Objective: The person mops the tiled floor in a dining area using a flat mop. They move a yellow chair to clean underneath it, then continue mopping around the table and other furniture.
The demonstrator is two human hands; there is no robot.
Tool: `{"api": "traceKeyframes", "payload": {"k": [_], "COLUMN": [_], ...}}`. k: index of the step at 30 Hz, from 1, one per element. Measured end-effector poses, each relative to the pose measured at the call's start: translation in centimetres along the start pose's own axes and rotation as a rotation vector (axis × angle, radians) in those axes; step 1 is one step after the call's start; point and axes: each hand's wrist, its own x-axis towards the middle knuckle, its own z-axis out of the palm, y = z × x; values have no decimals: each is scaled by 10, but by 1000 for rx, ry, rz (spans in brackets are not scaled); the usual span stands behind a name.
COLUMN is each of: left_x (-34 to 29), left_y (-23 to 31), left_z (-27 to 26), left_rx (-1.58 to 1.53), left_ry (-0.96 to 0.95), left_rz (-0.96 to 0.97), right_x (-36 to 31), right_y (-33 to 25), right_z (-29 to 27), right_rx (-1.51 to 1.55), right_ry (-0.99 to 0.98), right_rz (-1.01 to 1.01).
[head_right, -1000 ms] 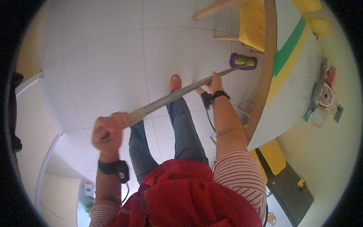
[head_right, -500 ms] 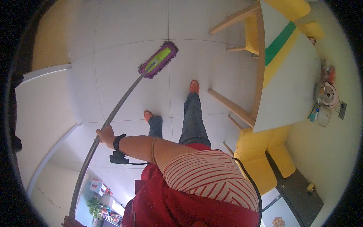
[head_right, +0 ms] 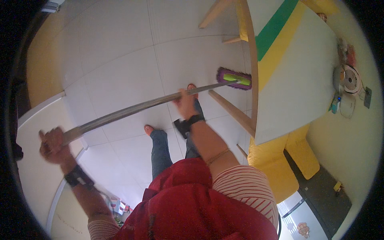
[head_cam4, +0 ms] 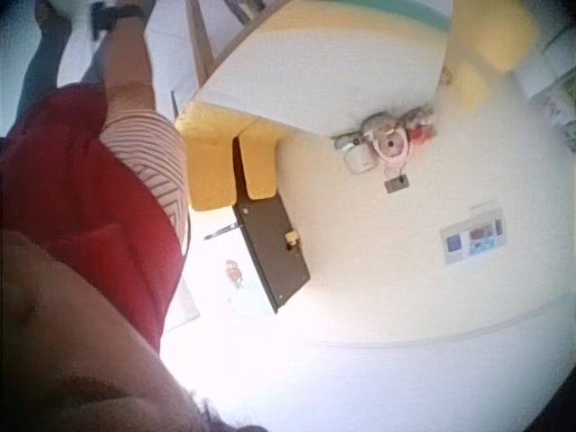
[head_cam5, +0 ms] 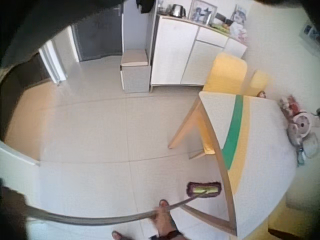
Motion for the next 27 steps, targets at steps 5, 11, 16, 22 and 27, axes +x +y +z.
{"api": "traceKeyframes", "payload": {"k": [5, 11, 16, 22, 27], "left_x": [-32, -108, -182, -279, -226], "left_y": [-109, -48, 143, 372, 354], "left_z": [81, -29, -169, -235, -202], "left_rx": [-130, -297, -250, 136, 296], "left_ry": [69, 417, 420, 413, 605], "left_rz": [-223, -220, -39, 398, 449], "right_x": [60, 36, -54, -181, -178], "right_y": [57, 28, -59, -177, -170], "right_z": [-119, -37, 208, 373, 330], "right_rx": [984, -586, 671, 795, 995], "right_ry": [365, -302, -93, -313, -223], "right_rz": [825, -235, 748, 803, 795]}}
